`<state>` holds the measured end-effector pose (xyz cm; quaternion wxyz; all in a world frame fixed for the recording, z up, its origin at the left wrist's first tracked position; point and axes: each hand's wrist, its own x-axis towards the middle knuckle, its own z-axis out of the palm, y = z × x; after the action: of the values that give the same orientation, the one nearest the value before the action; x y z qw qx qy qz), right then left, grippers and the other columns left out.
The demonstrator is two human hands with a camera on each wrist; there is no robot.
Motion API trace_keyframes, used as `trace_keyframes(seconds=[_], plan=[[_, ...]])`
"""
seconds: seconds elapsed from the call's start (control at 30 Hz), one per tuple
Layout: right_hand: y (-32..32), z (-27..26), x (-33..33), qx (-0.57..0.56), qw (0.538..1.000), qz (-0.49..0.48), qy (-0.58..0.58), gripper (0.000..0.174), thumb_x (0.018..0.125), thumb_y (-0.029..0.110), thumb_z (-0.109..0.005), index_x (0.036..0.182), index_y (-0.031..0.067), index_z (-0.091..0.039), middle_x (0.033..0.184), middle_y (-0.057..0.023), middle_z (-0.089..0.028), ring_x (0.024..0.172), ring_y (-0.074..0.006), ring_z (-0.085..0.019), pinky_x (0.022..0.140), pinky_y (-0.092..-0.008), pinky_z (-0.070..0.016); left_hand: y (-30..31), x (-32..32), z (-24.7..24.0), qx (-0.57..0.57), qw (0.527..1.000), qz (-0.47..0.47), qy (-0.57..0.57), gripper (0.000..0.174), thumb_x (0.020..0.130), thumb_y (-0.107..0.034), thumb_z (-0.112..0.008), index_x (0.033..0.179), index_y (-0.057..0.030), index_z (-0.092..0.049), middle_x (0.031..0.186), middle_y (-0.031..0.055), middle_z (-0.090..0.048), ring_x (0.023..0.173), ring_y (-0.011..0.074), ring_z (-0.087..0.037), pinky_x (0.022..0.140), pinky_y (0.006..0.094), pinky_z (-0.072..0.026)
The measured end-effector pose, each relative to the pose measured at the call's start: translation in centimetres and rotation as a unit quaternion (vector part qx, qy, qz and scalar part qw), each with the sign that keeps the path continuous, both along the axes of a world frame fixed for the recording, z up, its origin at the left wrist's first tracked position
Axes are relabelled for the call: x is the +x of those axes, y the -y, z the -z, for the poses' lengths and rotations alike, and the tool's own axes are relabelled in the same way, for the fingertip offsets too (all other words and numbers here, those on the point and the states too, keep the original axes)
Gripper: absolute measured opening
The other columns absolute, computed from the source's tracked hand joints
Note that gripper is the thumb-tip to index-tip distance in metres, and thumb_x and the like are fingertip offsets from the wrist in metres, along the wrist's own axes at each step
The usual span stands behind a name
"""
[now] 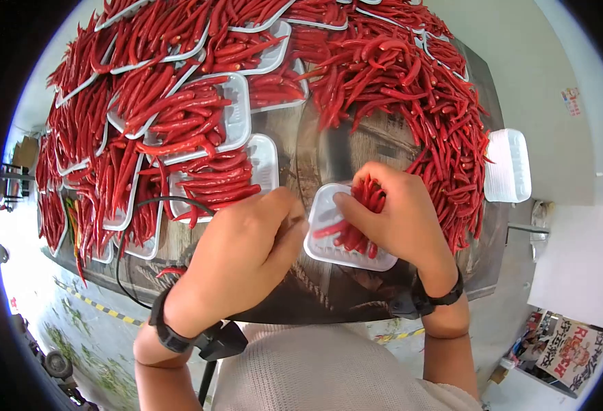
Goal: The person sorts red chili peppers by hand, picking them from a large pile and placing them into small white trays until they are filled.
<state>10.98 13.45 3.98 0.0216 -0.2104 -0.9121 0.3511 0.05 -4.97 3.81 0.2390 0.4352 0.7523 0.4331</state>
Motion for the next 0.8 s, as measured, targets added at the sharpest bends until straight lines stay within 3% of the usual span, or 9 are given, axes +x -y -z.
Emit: trace_keyframes(seconds=[0.07, 0.13, 0.27, 0.33, 0.43, 0.6, 0.67, 0.7, 0.8], plan=[[0.3, 0.3, -0.6, 0.043, 0.999, -0.003, -0.005, 0.025, 0.08, 0.021, -0.073, 0.083, 0.0003, -0.059, 0.056, -0.0084, -0.058, 0.051, -0.0123, -0.059, 0.052, -0.0268, -0.0448, -0.4, -0.4, 0.8, -0.01, 1.0, 0.008, 0.017, 0.014, 0.084, -0.011, -0.064, 0.09, 0.0001, -0.057, 0.073, 0.015, -0.058, 0.061, 0.0296, -0.058, 0.057, 0.0372, -0.0455], [0.7, 0.3, -1.0, 0.031, 0.999, 0.025, 0.012, 0.032, 0.077, 0.032, -0.073, 0.089, 0.0047, -0.062, 0.065, -0.0123, -0.062, 0.061, -0.0327, -0.063, 0.057, -0.0398, -0.0483, -1.2, 0.0, 1.9, 0.02, 0.997, 0.07, -0.022, 0.017, 0.082, -0.011, -0.066, 0.091, 0.0005, -0.056, 0.073, 0.0155, -0.058, 0.063, 0.0296, -0.059, 0.058, 0.0368, -0.0459], [0.3, 0.9, 0.0, 0.095, 0.993, 0.015, -0.069, 0.04, 0.077, 0.034, -0.074, 0.101, 0.0046, -0.06, 0.068, -0.0128, -0.062, 0.063, -0.0299, -0.064, 0.056, -0.0377, -0.0478, -2.2, 0.6, 2.6, -0.01, 0.998, 0.064, 0.009, 0.022, 0.08, -0.012, -0.069, 0.092, 0.0003, -0.055, 0.072, 0.0158, -0.058, 0.061, 0.0292, -0.06, 0.057, 0.0379, -0.0461], [-0.2, -0.1, 1.1, -0.054, 0.997, 0.046, 0.033, 0.051, 0.077, 0.033, -0.076, 0.112, 0.0027, -0.056, 0.073, -0.0128, -0.062, 0.062, -0.0254, -0.062, 0.056, -0.0347, -0.0472, -2.4, 0.6, 2.6, 0.0, 0.997, 0.069, 0.017, 0.022, 0.08, -0.011, -0.069, 0.092, 0.0, -0.054, 0.07, 0.0152, -0.058, 0.06, 0.0282, -0.06, 0.056, 0.0371, -0.046], [-0.5, 0.6, 3.8, -0.04, 0.996, 0.067, -0.039, 0.054, 0.078, 0.029, -0.076, 0.117, 0.0014, -0.053, 0.077, -0.0118, -0.059, 0.059, -0.0211, -0.059, 0.055, -0.0329, -0.0461, -2.5, 0.4, 2.1, -0.003, 0.996, 0.079, 0.031, 0.023, 0.08, -0.01, -0.07, 0.092, -0.0005, -0.052, 0.067, 0.0134, -0.058, 0.057, 0.0249, -0.06, 0.054, 0.0348, -0.0456], [0.1, -0.1, 6.8, -0.017, 0.989, 0.143, 0.013, 0.043, 0.079, 0.024, -0.075, 0.111, 0.0022, -0.057, 0.078, -0.0104, -0.057, 0.059, -0.0209, -0.057, 0.057, -0.0341, -0.0463, -2.3, -0.4, 1.0, -0.059, 0.992, 0.076, 0.084, 0.023, 0.081, -0.009, -0.07, 0.091, -0.0015, -0.05, 0.065, 0.0108, -0.056, 0.055, 0.0181, -0.059, 0.052, 0.031, -0.0445], [-0.1, 0.9, 7.8, 0.043, 0.997, 0.058, 0.03, 0.033, 0.078, 0.022, -0.074, 0.101, 0.003, -0.059, 0.08, -0.0115, -0.059, 0.063, -0.0253, -0.06, 0.059, -0.0362, -0.0471, -2.3, -0.2, 1.2, -0.071, 0.991, 0.05, 0.105, 0.024, 0.082, -0.01, -0.071, 0.091, -0.0015, -0.05, 0.064, 0.01, -0.054, 0.055, 0.0161, -0.057, 0.052, 0.0304, -0.0442], [0.2, 1.0, 7.5, 0.053, 0.996, 0.071, 0.022, 0.025, 0.079, 0.02, -0.071, 0.094, 0.0037, -0.06, 0.082, -0.0133, -0.061, 0.068, -0.0305, -0.062, 0.061, -0.0396, -0.0478, -2.4, -0.1, 1.2, -0.075, 0.99, 0.064, 0.099, 0.024, 0.082, -0.01, -0.071, 0.091, -0.0015, -0.05, 0.064, 0.01, -0.054, 0.055, 0.0161, -0.057, 0.052, 0.0304, -0.0442], [0.3, 2.4, 6.6, 0.112, 0.992, 0.048, -0.035, 0.021, 0.079, 0.018, -0.07, 0.092, 0.0017, -0.063, 0.079, -0.0124, -0.061, 0.065, -0.0285, -0.062, 0.06, -0.0358, -0.0485, -3.0, 0.5, 0.9, -0.092, 0.99, 0.086, 0.071, 0.025, 0.081, -0.012, -0.071, 0.091, -0.0017, -0.05, 0.063, 0.0096, -0.053, 0.053, 0.017, -0.056, 0.052, 0.0305, -0.0435]])
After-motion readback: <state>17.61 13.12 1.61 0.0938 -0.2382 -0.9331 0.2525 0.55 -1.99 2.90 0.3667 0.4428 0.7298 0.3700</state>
